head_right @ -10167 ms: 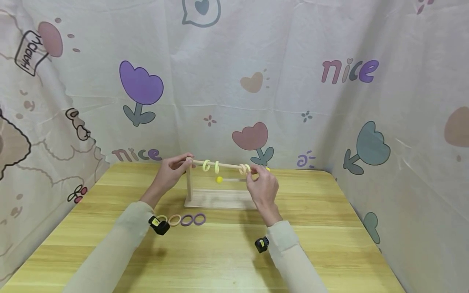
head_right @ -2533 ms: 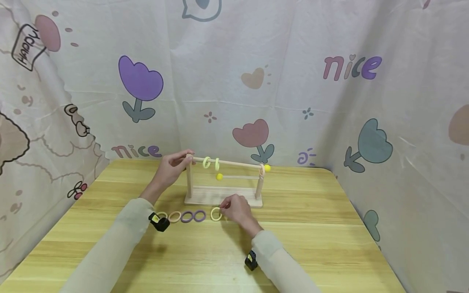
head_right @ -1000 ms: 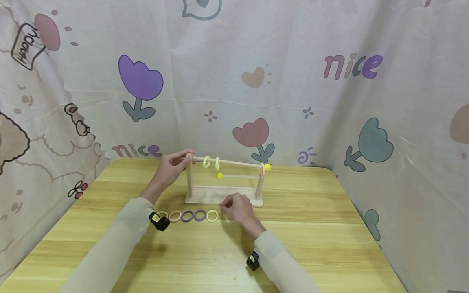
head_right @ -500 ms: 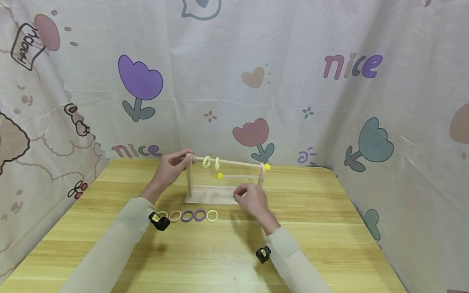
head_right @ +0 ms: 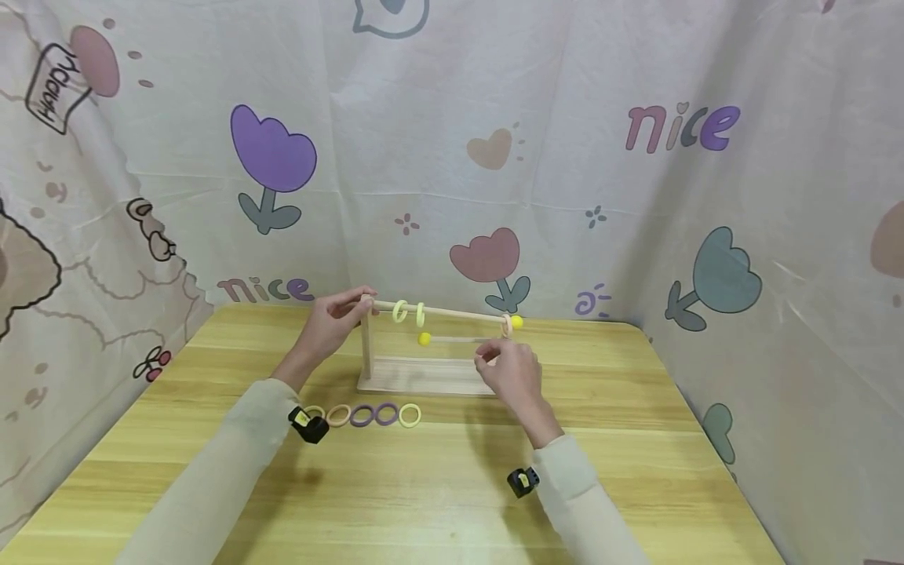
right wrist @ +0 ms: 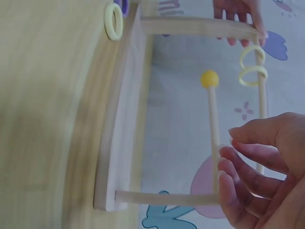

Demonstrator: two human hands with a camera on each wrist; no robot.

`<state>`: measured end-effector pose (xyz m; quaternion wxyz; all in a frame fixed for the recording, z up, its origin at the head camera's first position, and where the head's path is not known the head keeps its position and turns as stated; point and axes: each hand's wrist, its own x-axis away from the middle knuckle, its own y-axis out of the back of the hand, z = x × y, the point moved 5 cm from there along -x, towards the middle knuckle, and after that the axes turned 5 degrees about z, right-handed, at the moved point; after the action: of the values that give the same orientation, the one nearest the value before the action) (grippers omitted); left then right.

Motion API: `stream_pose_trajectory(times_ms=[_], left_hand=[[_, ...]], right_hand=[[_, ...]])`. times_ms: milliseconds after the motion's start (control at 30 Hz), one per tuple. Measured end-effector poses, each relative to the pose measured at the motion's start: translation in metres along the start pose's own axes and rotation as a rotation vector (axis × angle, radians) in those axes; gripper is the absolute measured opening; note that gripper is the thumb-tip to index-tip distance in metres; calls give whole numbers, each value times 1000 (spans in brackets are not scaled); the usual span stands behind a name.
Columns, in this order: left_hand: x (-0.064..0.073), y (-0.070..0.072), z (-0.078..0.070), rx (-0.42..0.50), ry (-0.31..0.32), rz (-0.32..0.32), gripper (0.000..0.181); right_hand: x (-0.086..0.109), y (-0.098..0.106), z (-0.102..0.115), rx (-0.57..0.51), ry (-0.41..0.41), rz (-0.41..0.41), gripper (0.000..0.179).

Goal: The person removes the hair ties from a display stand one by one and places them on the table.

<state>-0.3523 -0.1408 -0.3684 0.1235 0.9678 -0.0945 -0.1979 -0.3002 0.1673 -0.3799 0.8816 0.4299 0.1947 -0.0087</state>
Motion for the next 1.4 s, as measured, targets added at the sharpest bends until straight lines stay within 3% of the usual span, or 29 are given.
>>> stream_pose_trajectory(times_ms=[533,700,1167,1400], left_hand=[[0,0,-1,-29,14,-7,32],[1,0,-1,-27,15,-7,32],[1,-1,0,-11,11,-7,32],[1,0,0,-4,21,-4,33]], right_hand=[[-1,31,-17,8,-34,-253,8],[-1,37,-20,13,-10,-332,11],[-5,36,-26,85,15,-458,21],[-10,34,-28,69,7,-459,23]])
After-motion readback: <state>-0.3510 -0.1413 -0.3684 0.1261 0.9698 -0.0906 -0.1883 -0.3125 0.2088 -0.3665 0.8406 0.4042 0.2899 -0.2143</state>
